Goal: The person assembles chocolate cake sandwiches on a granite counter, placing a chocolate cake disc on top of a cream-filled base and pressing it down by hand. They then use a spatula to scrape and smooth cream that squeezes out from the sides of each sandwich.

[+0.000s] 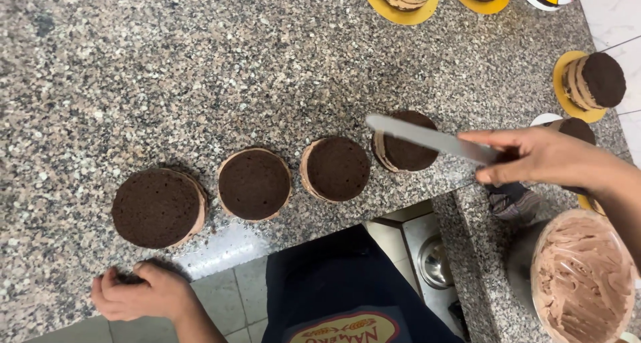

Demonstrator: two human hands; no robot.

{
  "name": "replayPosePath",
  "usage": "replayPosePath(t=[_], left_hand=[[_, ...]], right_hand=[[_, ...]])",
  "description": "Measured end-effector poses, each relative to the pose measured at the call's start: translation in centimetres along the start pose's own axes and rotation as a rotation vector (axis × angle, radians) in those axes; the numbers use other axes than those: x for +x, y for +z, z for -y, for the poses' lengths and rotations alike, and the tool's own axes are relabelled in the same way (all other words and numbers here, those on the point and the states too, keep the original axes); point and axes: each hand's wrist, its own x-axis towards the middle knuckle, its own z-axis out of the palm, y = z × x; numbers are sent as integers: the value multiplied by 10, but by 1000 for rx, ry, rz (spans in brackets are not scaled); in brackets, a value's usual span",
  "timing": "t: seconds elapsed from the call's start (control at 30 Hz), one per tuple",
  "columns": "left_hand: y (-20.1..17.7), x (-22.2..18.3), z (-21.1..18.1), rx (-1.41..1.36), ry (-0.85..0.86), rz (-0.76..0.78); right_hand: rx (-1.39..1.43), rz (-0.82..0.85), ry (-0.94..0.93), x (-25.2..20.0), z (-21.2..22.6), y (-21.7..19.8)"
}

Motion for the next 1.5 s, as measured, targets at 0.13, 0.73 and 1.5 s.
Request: replayPosePath(t=[0.13,0.73,1.5], left_hand=[[-4,1,-7,-22,0,-13],[-10,2,-22,-93,-59,-36],[-7,2,-16,-82,-31,-33]], right_hand=[[-293,-76,6,24,29,-11],[-1439,-121,-90,71,177,-11],[-1616,-216,-335,30,171,15]])
